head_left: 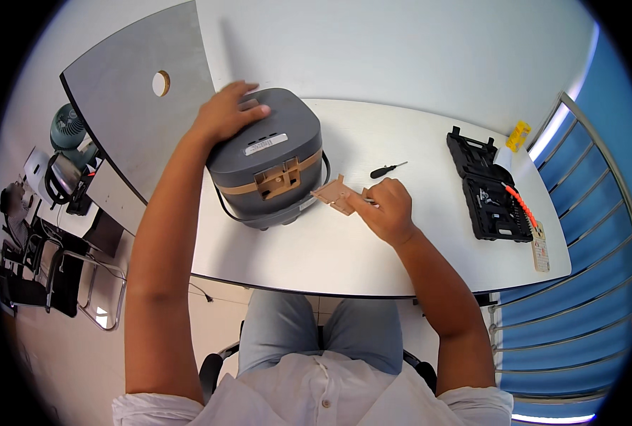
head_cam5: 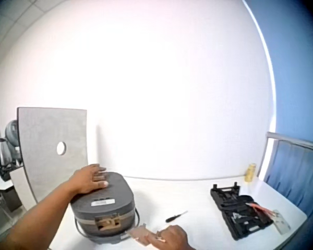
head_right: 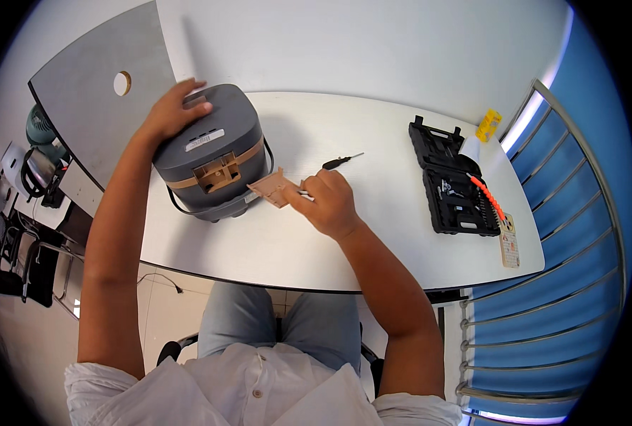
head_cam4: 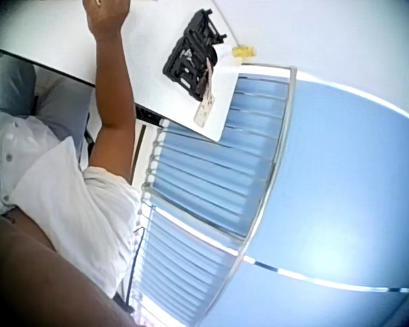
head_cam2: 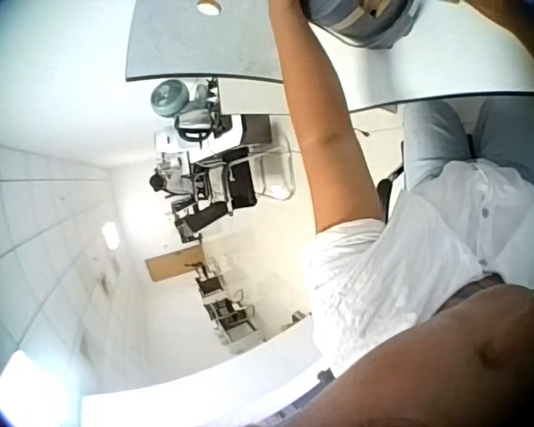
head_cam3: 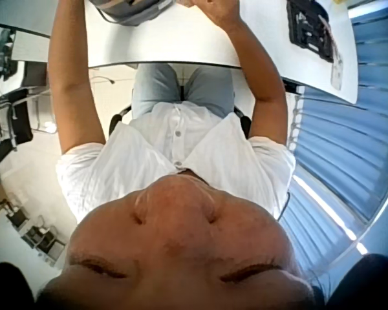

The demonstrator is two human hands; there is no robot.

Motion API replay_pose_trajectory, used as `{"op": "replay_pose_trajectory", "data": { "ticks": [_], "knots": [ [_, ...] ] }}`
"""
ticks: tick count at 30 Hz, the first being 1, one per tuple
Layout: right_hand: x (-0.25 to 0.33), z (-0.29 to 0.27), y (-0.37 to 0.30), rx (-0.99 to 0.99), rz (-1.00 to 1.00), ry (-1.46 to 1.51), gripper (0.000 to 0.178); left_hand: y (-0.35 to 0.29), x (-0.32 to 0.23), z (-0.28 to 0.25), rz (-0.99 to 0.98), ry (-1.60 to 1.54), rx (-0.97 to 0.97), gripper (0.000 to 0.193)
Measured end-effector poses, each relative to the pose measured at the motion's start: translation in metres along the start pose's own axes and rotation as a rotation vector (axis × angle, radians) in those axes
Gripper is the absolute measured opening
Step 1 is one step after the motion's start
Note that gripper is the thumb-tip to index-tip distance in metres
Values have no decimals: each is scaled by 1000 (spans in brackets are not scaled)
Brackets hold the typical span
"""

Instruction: The person assembles a gray cylindrical appliance on a white table. They use a screwdriver to remove screws from a cardboard insert, detach the insert, and then reattach it to the appliance.

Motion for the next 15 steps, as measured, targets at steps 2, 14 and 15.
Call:
{"op": "replay_pose_trajectory", "data": {
  "ticks": [2,14,15],
  "knots": [
    [6,-6,8,-62,-33,34,27,-14,-1,-17,129,-188,-257,51],
    [27,-21,19,-226,-119,158,36,-197,-84,42,575,-542,-286,45],
    [29,-19,20,-233,-121,165,36,-198,-87,49,589,-541,-293,44]
  ]
}}
Point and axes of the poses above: each hand's wrist, its own y-axis towards the middle knuckle, its own z-axis out of the palm, x = y × z, the point moved 2 cm from there along y, towards the middle knuckle, and after that the axes turned 7 degrees about -z, right-handed, at the moved point
